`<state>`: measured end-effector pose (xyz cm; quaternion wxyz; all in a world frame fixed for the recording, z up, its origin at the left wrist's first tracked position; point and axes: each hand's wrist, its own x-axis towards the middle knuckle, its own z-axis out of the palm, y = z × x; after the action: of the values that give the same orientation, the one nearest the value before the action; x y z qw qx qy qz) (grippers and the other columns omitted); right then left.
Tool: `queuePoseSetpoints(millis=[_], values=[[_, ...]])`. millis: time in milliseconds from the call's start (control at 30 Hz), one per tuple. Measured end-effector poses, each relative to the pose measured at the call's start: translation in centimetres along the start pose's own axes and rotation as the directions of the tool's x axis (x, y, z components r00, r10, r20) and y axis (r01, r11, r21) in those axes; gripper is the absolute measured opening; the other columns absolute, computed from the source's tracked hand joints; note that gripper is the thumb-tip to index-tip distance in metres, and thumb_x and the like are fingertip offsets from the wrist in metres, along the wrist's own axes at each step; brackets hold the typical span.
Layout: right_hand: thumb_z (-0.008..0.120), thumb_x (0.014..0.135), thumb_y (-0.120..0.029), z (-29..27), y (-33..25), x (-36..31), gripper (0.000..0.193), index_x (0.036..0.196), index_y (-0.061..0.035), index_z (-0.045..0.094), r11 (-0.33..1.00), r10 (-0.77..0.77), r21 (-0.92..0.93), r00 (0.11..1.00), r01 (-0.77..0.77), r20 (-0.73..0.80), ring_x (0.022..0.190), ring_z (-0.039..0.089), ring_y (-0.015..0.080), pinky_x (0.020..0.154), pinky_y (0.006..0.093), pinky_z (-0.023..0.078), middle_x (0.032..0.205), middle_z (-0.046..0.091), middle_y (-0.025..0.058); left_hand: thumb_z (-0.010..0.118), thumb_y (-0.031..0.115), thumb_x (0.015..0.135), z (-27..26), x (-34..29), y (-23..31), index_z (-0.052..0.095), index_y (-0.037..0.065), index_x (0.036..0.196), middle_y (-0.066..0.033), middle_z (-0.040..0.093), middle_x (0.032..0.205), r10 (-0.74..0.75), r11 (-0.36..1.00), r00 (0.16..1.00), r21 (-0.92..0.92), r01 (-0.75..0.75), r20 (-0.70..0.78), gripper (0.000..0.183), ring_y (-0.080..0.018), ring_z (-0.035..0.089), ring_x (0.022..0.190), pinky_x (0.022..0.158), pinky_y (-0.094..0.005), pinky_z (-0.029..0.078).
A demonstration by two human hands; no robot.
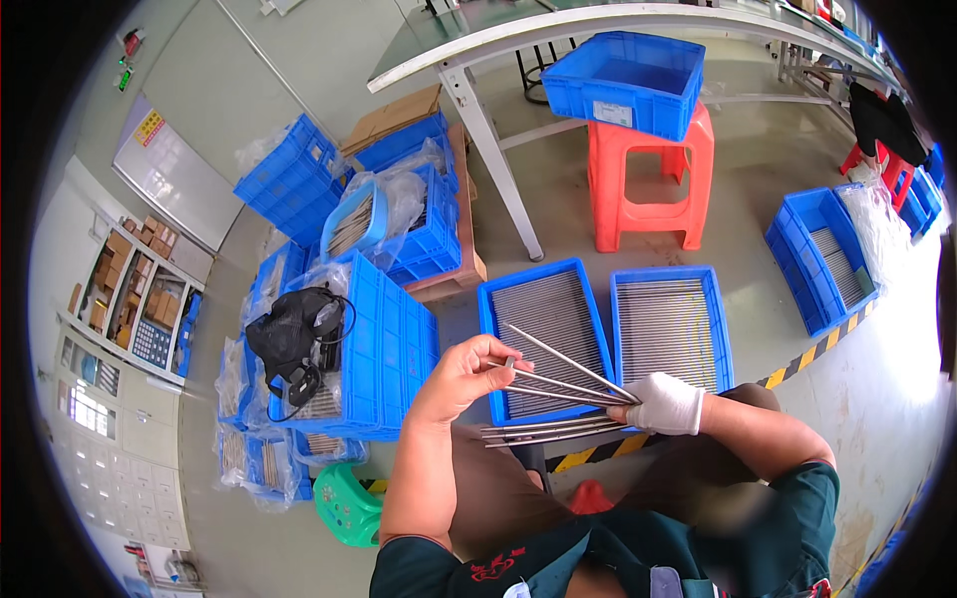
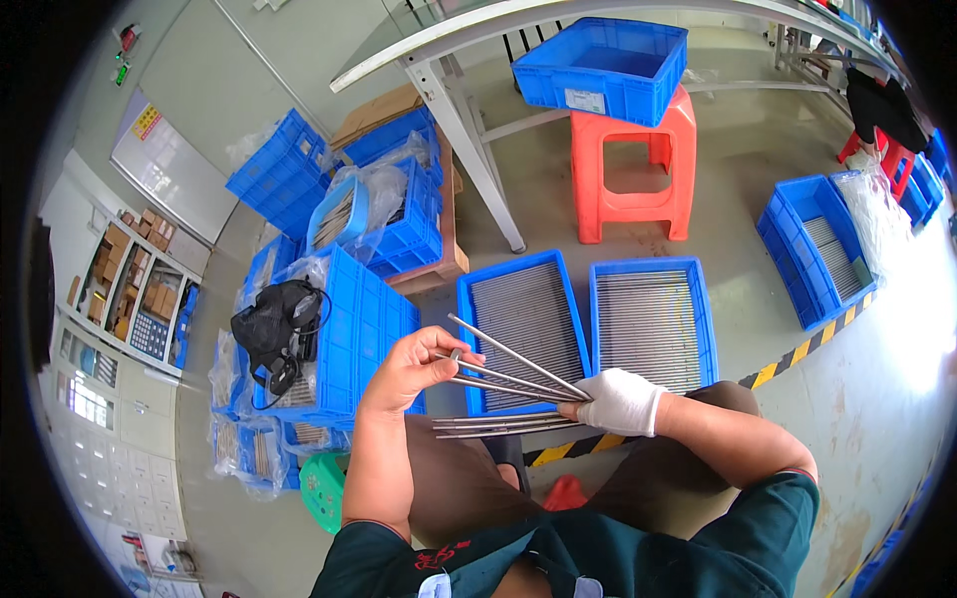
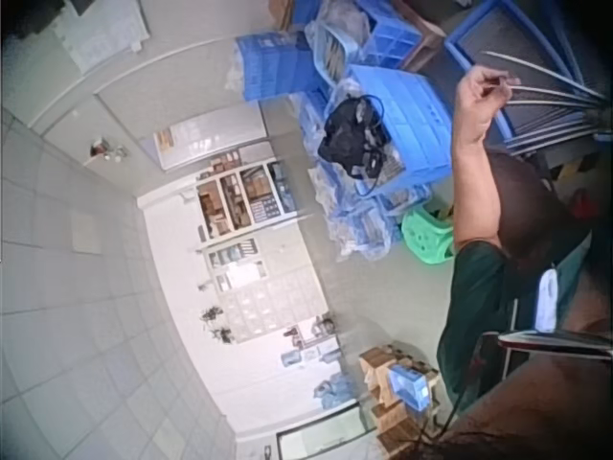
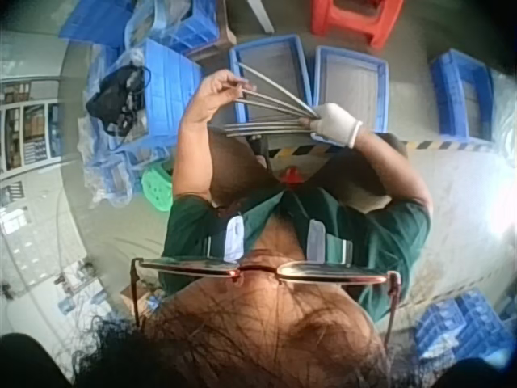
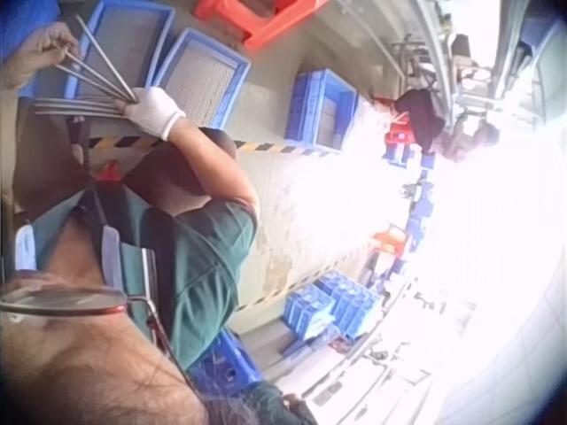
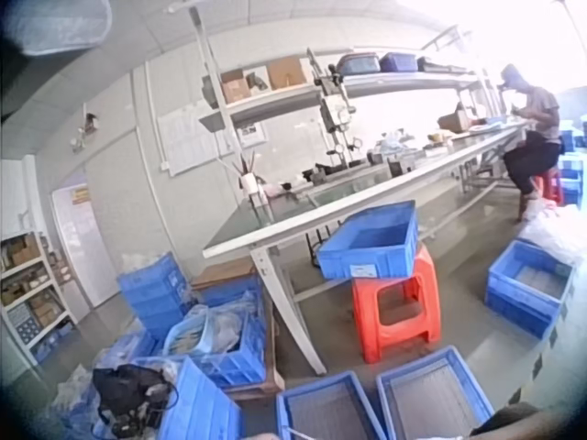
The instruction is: The person sorts metal rods and small circular metal parts into blue plastic storage bins by hand.
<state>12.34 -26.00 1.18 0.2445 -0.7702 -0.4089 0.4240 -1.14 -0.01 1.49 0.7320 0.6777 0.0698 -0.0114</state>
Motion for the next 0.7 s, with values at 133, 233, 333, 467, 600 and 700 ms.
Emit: queuePoseSetpoints(millis=[133, 233, 333, 467, 600, 700], values=[[0.055, 0.089, -0.038, -0.5, -0.2, 0.1, 0.036, 0.098, -0.0045, 0.066, 0.998, 0.061, 0.025, 0.997, -0.063, 0.042, 0.068, 0.063, 0.0255, 0.064, 0.0333, 0.049, 0.072, 0.064, 0.0137, 0.061, 0.009, 0.086, -1.8, -0.3, 0.2, 0.058, 0.0, 0.101, -0.0145, 0.066, 0.094, 0.011, 1.0, 0.997, 0.005, -0.011, -0.072, 0.018, -0.0166, 0.063, 0.087, 0.079, -0.0277, 0.048], [0.056, 0.089, -0.038, -0.4, -0.2, 0.3, 0.037, 0.1, -0.0042, 0.066, 0.992, 0.096, 0.067, 0.988, -0.104, 0.121, 0.066, 0.063, 0.0215, 0.062, 0.0318, 0.049, 0.071, 0.064, 0.0113, 0.056, 0.013, 0.09, -2.4, 0.0, 0.5, 0.059, -0.001, 0.1, -0.0133, 0.066, 0.087, 0.119, 0.993, 0.957, 0.038, -0.114, -0.265, 0.017, -0.0199, 0.064, 0.088, 0.083, -0.0311, 0.048], [0.057, 0.089, -0.037, 0.1, -0.1, 0.3, 0.036, 0.101, -0.0044, 0.066, 0.995, 0.055, 0.079, 0.986, -0.069, 0.159, 0.064, 0.063, 0.0188, 0.06, 0.0303, 0.05, 0.072, 0.064, 0.01, 0.055, 0.015, 0.091, -1.4, 0.6, 0.2, 0.059, -0.001, 0.102, -0.0125, 0.066, 0.088, 0.085, 0.996, 0.982, -0.022, -0.09, -0.167, 0.02, -0.0204, 0.063, 0.088, 0.083, -0.0312, 0.048], [0.057, 0.089, -0.037, 0.2, -0.1, 0.4, 0.036, 0.103, -0.0047, 0.065, 0.993, 0.04, 0.1, 0.977, -0.062, 0.207, 0.061, 0.062, 0.0159, 0.058, 0.0281, 0.05, 0.072, 0.064, 0.0081, 0.057, 0.023, 0.09, -1.2, 0.5, 0.2, 0.06, -0.001, 0.103, -0.0138, 0.066, 0.091, 0.094, 0.995, 0.985, -0.014, -0.097, -0.146, 0.027, -0.0234, 0.064, 0.09, 0.086, -0.035, 0.045], [0.057, 0.089, -0.037, 0.1, 0.3, 0.5, 0.036, 0.103, -0.0047, 0.064, 0.989, 0.048, 0.124, 0.958, -0.086, 0.283, 0.059, 0.059, 0.0132, 0.055, 0.0271, 0.049, 0.068, 0.061, 0.0054, 0.059, 0.015, 0.088, -1.5, 0.3, 0.2, 0.059, -0.001, 0.105, -0.0137, 0.066, 0.095, 0.116, 0.993, 0.99, 0.002, -0.117, -0.077, 0.022, -0.0215, 0.062, 0.094, 0.087, -0.032, 0.045], [0.057, 0.089, -0.037, 0.4, 1.0, 0.5, 0.036, 0.103, -0.0047, 0.064, 0.971, 0.047, 0.205, 0.94, -0.121, 0.337, 0.057, 0.058, 0.0126, 0.054, 0.0263, 0.048, 0.066, 0.06, 0.0045, 0.06, 0.008, 0.087, -0.8, 0.2, 0.4, 0.058, 0.0, 0.107, -0.0133, 0.065, 0.098, 0.131, 0.991, 0.991, -0.004, -0.131, 0.026, 0.022, -0.019, 0.061, 0.097, 0.087, -0.0291, 0.045]])
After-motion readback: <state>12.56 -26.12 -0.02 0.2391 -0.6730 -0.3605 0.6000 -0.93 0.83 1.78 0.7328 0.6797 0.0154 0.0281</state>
